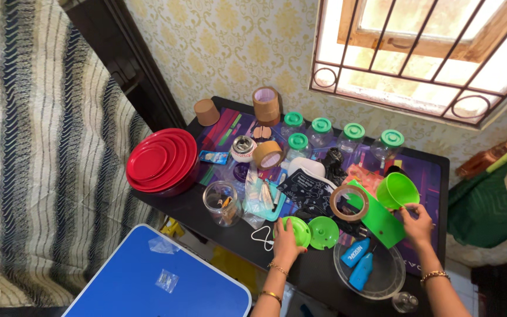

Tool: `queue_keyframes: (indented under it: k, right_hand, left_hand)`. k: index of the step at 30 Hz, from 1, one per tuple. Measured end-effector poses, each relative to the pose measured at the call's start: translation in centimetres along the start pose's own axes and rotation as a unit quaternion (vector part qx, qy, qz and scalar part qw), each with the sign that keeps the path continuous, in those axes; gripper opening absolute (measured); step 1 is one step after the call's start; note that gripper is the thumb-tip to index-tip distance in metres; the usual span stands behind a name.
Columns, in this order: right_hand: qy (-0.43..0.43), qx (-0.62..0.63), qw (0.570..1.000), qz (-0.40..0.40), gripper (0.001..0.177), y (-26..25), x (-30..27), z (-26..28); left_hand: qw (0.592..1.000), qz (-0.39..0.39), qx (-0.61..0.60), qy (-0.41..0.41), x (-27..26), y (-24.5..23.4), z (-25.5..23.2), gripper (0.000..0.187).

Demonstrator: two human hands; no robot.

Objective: The person moves various jars, lids, containers, and mugs from a cluttered table and arranges them on the shelves of a display cabinet.

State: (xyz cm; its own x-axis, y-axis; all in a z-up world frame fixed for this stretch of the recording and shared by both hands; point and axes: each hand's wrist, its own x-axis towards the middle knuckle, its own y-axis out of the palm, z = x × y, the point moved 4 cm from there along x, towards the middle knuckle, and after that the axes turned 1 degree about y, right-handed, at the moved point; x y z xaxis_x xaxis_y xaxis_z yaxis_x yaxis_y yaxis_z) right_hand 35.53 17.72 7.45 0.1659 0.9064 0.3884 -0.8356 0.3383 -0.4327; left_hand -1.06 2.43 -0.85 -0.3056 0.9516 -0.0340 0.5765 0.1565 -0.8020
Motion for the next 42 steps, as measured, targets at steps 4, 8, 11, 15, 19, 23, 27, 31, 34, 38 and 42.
queue_keyframes:
  k: [4,8,11,15,19,23,27,31,34,38,42]
  right_hand:
    - [0.091,0.160,0.983,0.014,0.019,0.4,-4.1,-1.0]
    - [0.102,0.166,0.979,0.057,0.019,1.1,-10.6,-0.6]
    - [0.132,0.160,0.972,0.113,0.025,2.7,-15.7,-0.1]
    - [0.098,0.154,0.969,0.164,0.023,4.7,-20.6,1.8]
    - [0.047,0.121,0.964,0.233,0.021,4.8,-22.9,4.1]
    - [0.038,0.065,0.965,0.250,0.021,4.9,-23.6,4.8]
    - [0.024,0.075,0.966,0.245,0.024,5.4,-24.3,4.2]
    - [0.037,0.075,0.965,0.248,0.027,6.0,-25.3,3.1]
    - [0.069,0.100,0.960,0.251,0.027,6.0,-26.0,2.8]
    - [0.075,0.098,0.965,0.231,0.028,5.6,-26.3,3.4]
    - [0.079,0.092,0.970,0.211,0.028,5.8,-26.5,4.0]
  left_hand:
    - [1.000,-0.018,-0.015,0.018,-0.8,-0.7,0.1,0.119]
    - [0.998,-0.033,-0.048,0.036,-2.0,-2.1,0.0,0.113]
    - [0.996,-0.039,-0.069,0.030,-2.3,-2.7,-0.1,0.110]
    - [0.996,-0.044,-0.060,0.054,-2.3,-3.7,-0.2,0.111]
    - [1.000,-0.003,-0.028,0.013,-1.4,-4.6,-0.5,0.111]
    - [0.997,-0.053,0.019,0.049,-1.1,-4.5,-1.4,0.100]
    - [0.990,-0.074,0.105,0.053,-0.8,-4.0,-2.3,0.083]
    - [0.987,-0.080,0.060,0.126,-0.6,-4.0,-4.3,0.073]
    - [0.980,-0.080,-0.016,0.179,-0.3,-3.0,-5.1,0.064]
    - [0.988,-0.003,-0.059,0.144,1.6,0.0,-4.7,0.051]
    - [0.981,-0.023,-0.052,0.187,3.7,2.9,-3.9,0.054]
